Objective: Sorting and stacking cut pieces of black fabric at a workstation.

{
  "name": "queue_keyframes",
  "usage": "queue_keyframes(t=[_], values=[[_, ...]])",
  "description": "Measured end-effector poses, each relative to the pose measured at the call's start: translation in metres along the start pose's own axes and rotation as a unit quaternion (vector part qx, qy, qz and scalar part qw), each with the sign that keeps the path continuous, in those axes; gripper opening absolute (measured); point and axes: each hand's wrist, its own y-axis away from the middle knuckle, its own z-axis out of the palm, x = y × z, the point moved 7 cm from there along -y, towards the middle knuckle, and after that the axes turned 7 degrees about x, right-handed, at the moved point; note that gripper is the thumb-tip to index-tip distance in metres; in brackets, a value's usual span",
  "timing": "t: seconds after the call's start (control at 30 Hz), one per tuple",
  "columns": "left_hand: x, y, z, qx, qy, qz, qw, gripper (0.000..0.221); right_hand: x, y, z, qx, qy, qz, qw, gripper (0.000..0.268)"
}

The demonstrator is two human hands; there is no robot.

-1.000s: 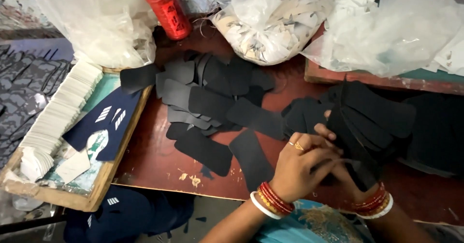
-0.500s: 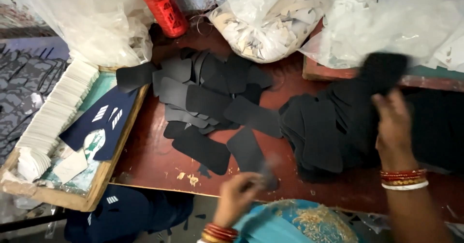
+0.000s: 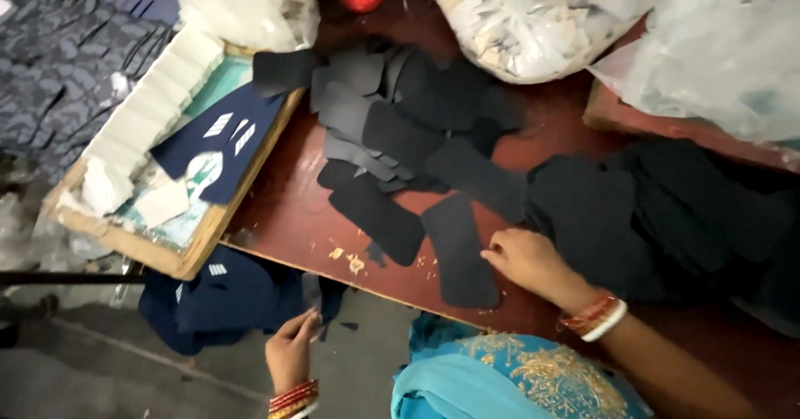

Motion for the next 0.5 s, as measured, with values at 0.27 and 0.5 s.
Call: queue_keyframes(t=[0.27, 0.5], values=[[-0.231, 0.021, -0.136, 0.315, -0.325, -0.141, 0.881, 0.033, -0.001, -0.011, 0.047, -0.006, 0.049, 0.029, 0.998, 0.043], [-0.253, 0.022, -0.123, 0.356, -0.316, -0.021, 0.879, 0.037, 0.008, 0.004, -0.007, -0.003, -0.177, 0.11, 0.978, 0.029]])
